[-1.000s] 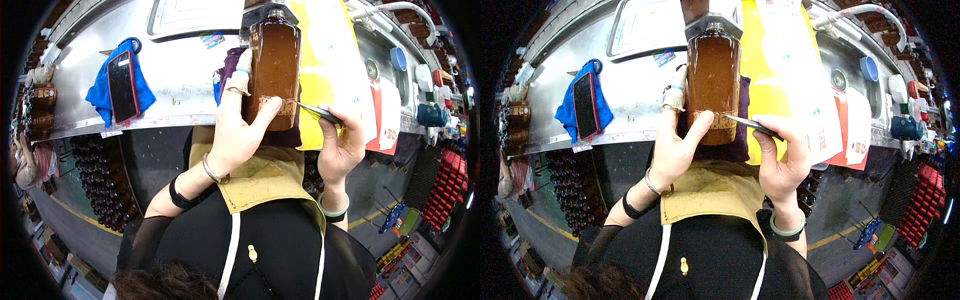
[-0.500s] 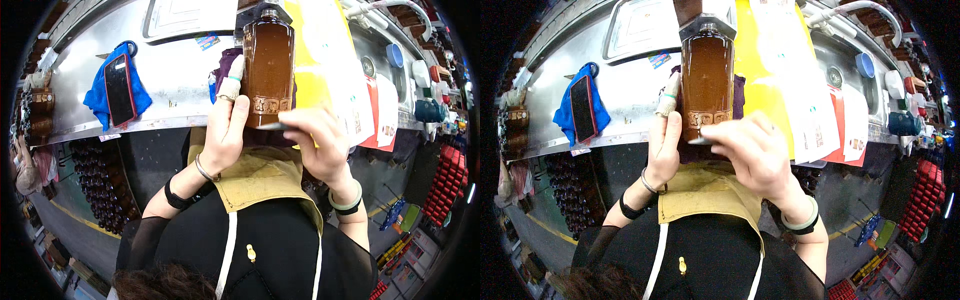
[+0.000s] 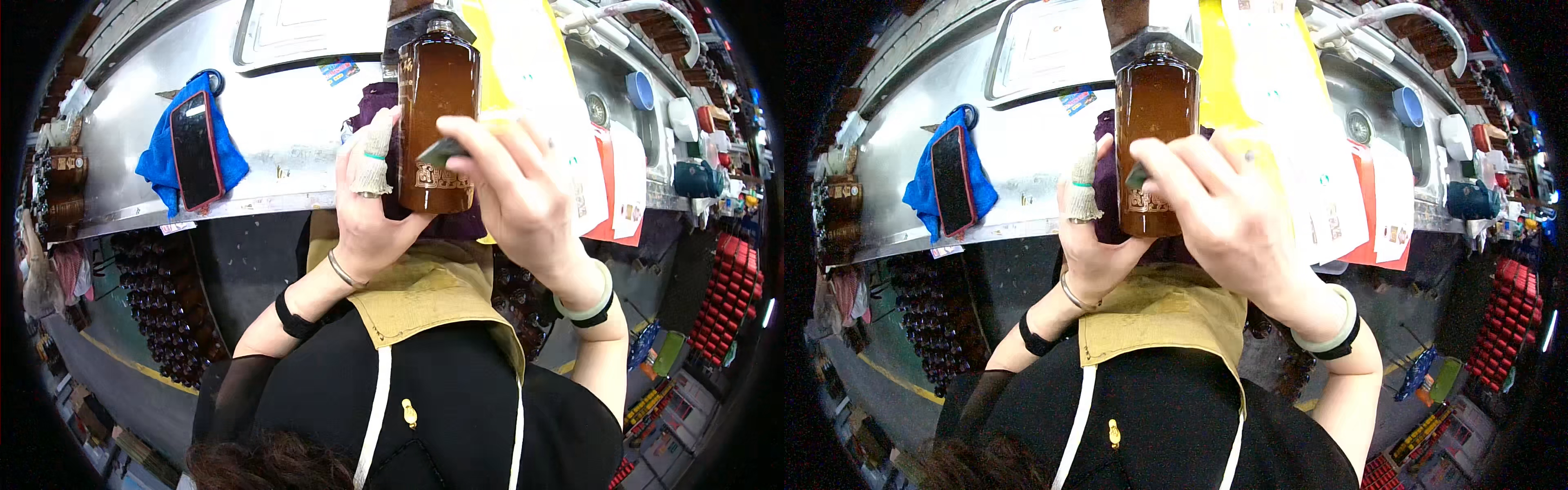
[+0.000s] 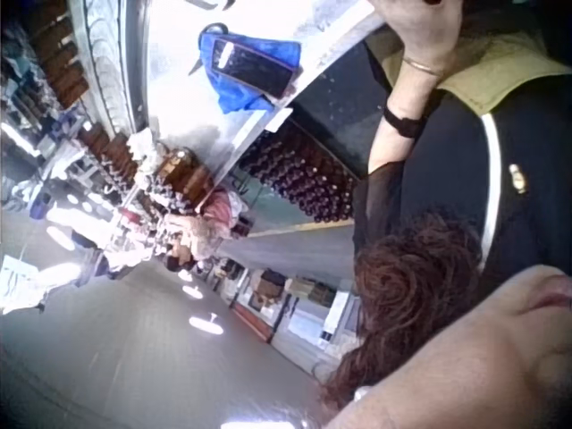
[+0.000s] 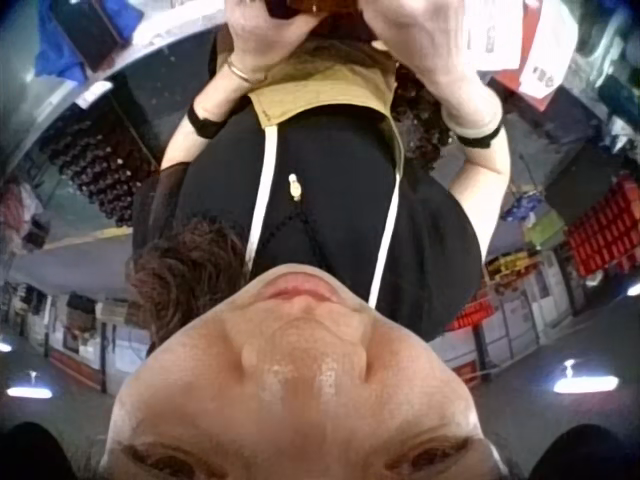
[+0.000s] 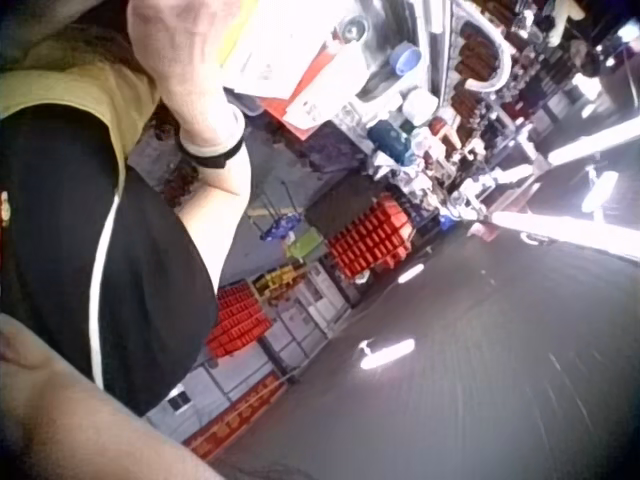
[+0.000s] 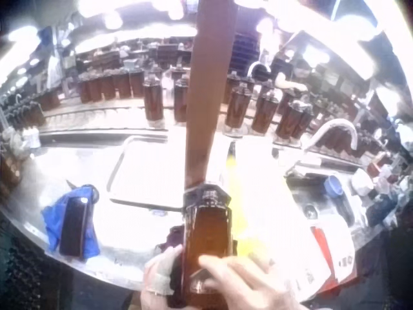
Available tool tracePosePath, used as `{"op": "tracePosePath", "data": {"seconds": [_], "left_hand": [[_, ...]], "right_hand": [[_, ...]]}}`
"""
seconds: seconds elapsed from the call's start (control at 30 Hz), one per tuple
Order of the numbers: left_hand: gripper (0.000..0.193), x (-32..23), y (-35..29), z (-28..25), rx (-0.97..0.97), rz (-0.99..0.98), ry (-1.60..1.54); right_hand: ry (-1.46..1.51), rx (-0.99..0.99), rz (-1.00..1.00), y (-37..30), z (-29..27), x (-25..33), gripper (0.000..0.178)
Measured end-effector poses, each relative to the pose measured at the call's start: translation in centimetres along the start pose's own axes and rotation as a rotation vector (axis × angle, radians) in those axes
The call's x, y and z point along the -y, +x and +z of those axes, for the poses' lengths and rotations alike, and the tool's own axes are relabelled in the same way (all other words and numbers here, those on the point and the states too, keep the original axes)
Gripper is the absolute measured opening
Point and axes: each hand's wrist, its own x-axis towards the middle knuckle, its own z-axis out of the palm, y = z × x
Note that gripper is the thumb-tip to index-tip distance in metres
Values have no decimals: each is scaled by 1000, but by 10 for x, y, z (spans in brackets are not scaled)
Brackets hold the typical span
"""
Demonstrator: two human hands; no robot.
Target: Applying and smoothing product labels on a brown glass bottle using a handheld scraper tool at a manufacturing line.
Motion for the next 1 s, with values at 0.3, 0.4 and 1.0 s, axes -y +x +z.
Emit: {"op": "tracePosePath", "data": {"seconds": [0.3,0.4,1.0], "left_hand": [[96,8,1,0,25,-17,-69],[94,19,-5,-4,37,38,-24],[57,21,-10,-22,20,410,154]], "right_hand": [[163,300,-198,6,-7,23,34],[57,-1,-77,25,-14,-3,31],[318,-428,274,-58,-19,7,21]]}}
